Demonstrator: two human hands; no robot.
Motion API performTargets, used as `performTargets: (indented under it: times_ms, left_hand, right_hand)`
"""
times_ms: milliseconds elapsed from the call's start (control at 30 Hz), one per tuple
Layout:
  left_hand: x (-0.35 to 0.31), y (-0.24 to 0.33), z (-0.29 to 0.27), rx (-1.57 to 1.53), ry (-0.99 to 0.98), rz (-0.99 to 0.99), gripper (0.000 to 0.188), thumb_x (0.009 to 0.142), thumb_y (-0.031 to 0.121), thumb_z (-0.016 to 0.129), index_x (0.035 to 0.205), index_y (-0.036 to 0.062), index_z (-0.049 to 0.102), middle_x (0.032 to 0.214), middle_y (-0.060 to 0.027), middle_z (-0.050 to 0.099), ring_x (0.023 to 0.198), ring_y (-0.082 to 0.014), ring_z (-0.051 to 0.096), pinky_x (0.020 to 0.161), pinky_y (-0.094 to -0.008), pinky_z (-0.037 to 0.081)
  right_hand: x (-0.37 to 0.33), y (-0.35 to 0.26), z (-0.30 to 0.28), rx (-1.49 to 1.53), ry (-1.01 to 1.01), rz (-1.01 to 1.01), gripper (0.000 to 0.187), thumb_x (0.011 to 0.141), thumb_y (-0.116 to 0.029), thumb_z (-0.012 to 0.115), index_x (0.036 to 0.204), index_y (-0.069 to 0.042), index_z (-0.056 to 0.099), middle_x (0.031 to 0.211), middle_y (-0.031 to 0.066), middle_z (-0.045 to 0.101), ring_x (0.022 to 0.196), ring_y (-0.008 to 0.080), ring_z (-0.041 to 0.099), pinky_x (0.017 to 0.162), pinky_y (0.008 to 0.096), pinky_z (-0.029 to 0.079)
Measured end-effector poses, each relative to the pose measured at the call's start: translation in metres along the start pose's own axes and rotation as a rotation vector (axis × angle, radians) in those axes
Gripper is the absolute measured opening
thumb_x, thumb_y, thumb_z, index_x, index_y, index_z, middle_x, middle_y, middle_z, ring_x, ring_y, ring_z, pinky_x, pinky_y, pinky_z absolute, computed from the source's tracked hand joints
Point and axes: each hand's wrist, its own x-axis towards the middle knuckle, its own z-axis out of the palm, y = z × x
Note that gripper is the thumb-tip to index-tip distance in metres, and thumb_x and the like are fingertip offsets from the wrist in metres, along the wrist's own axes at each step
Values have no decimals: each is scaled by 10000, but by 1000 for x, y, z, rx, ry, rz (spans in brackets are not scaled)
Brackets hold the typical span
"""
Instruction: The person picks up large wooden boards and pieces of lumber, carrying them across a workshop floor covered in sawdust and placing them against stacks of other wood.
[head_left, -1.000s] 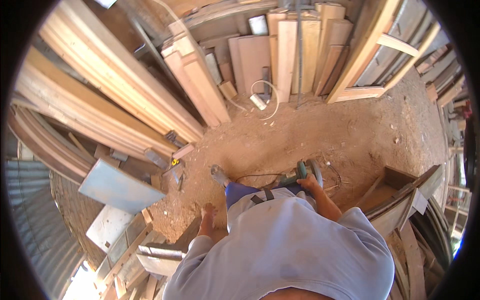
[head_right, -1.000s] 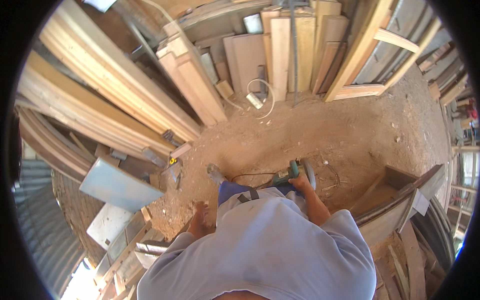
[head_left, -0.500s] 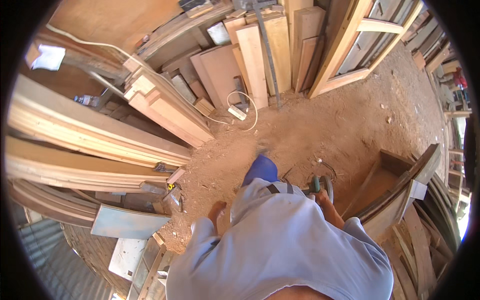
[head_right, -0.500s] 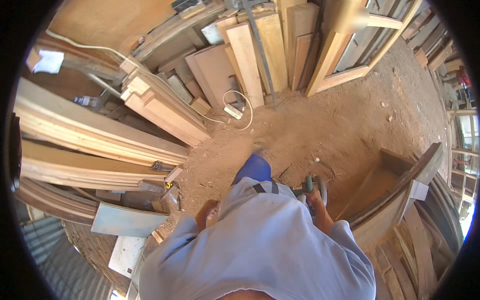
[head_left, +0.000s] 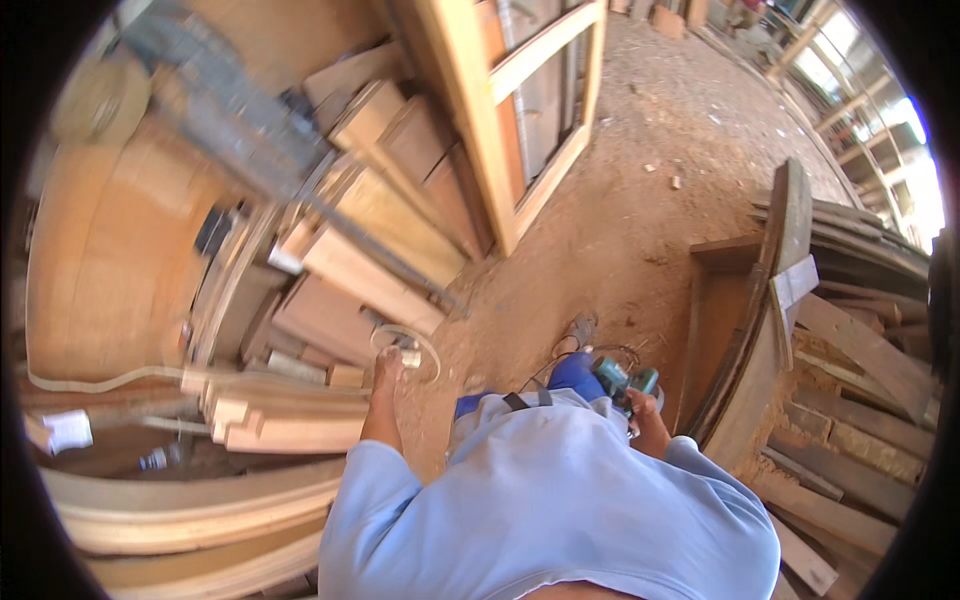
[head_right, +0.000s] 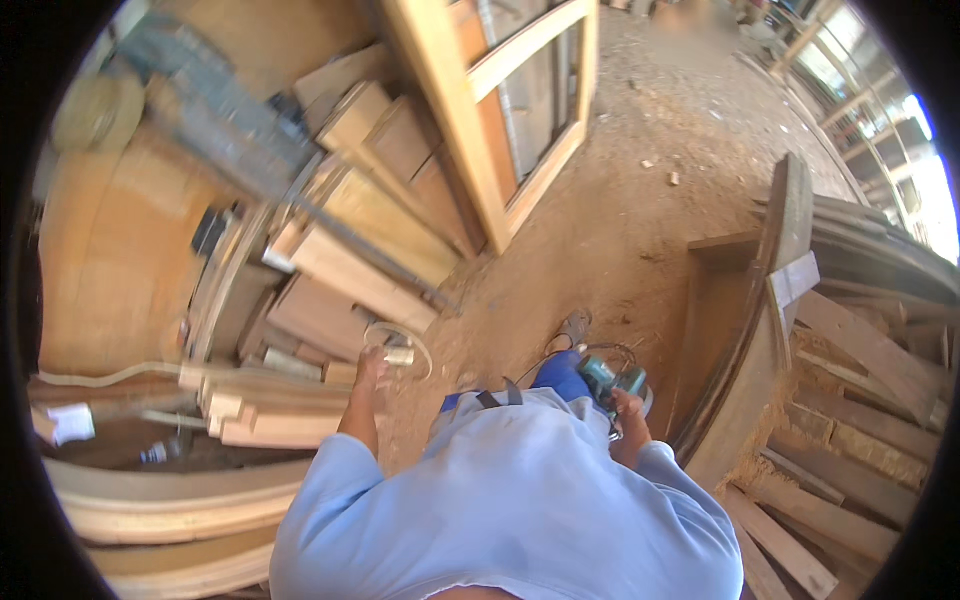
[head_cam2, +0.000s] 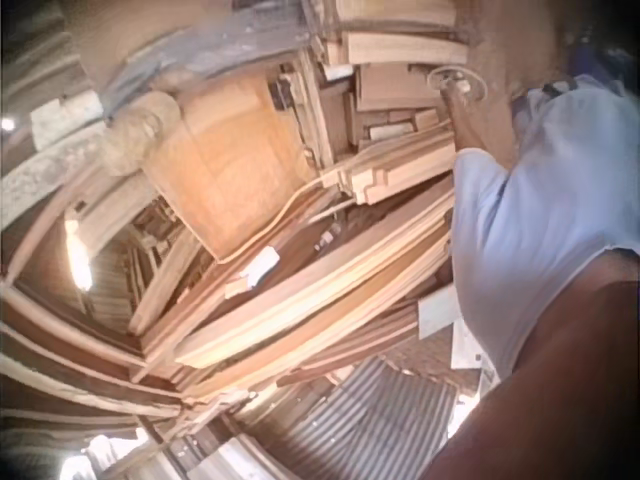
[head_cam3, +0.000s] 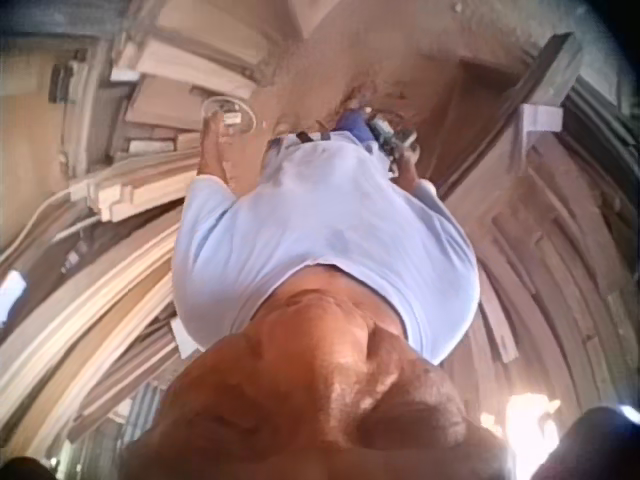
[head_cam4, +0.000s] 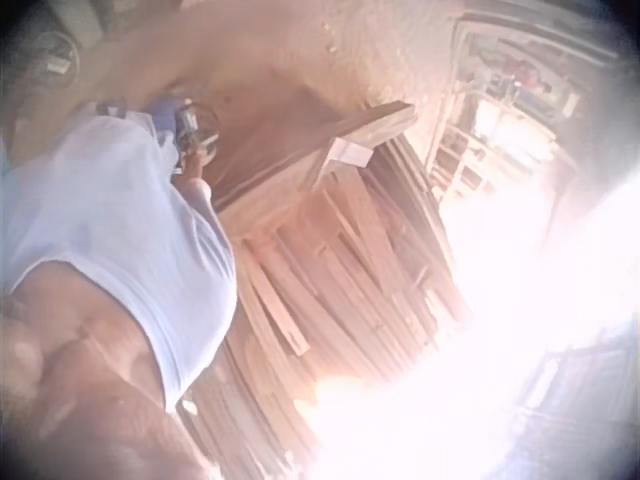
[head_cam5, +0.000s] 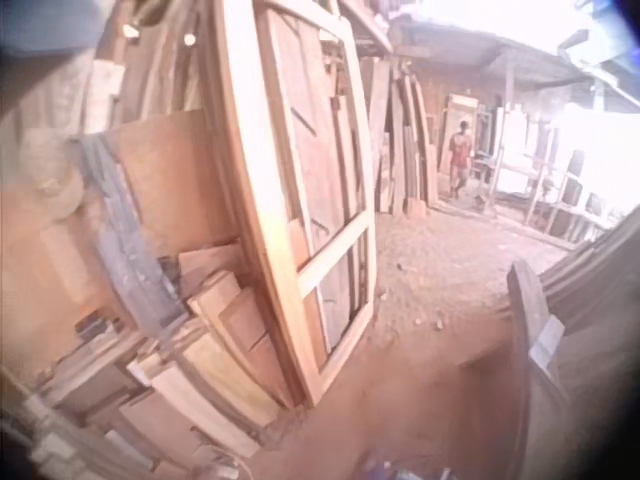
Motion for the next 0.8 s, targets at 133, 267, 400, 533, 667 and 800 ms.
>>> performTargets:
  times_ms: [133, 267, 400, 533, 667, 800]
  left_hand:
    - [14, 69, 70, 70, -59, 12, 285, 905, 305, 521, 978, 67, 659, 913, -96, 671, 814, -256, 633, 710, -411, 500]
    - [63, 62, 154, 874, -242, 167, 280, 899, 324, 503, 958, 87, 641, 863, -90, 646, 711, -225, 615, 619, -400, 507]
    - [12, 139, 279, 550, -439, -166, 278, 873, 342, 559, 925, 87, 659, 763, -82, 636, 665, -222, 625, 532, -384, 469]
    - [11, 230, 406, 546, -600, -19, 269, 862, 335, 564, 915, 88, 656, 744, -75, 618, 639, -215, 595, 520, -387, 446]
    - [40, 317, 493, 593, -684, 123, 260, 851, 329, 568, 905, 89, 653, 724, -69, 600, 612, -208, 564, 508, -391, 423]
    - [88, 376, 545, 691, -708, 108, 251, 840, 323, 573, 895, 90, 650, 704, -62, 582, 585, -201, 533, 497, -394, 400]
  right_hand:
    - [57, -23, -16, -951, -139, -252, 235, 779, -243, 675, 984, -132, 702, 987, 119, 677, 936, 302, 643, 861, 374, 485]
    - [146, -18, -40, -159, 103, 176, 222, 854, -220, 670, 900, -4, 682, 900, 138, 687, 822, 252, 648, 744, 368, 515]
    - [160, -126, -66, 171, 40, 194, 182, 769, -108, 738, 853, 40, 674, 869, 158, 677, 762, 273, 649, 660, 395, 507]
    - [165, -255, -79, -167, 147, 65, 260, 648, -153, 839, 756, 29, 686, 726, 121, 664, 632, 227, 628, 566, 368, 485]
    - [200, -356, -90, -521, 94, -124, 411, 626, -280, 819, 866, 29, 694, 829, 178, 692, 763, 290, 677, 678, 373, 522]
    - [234, -451, -94, -543, 87, -97, 477, 614, -276, 785, 975, 22, 693, 946, 197, 694, 894, 309, 676, 770, 366, 525]
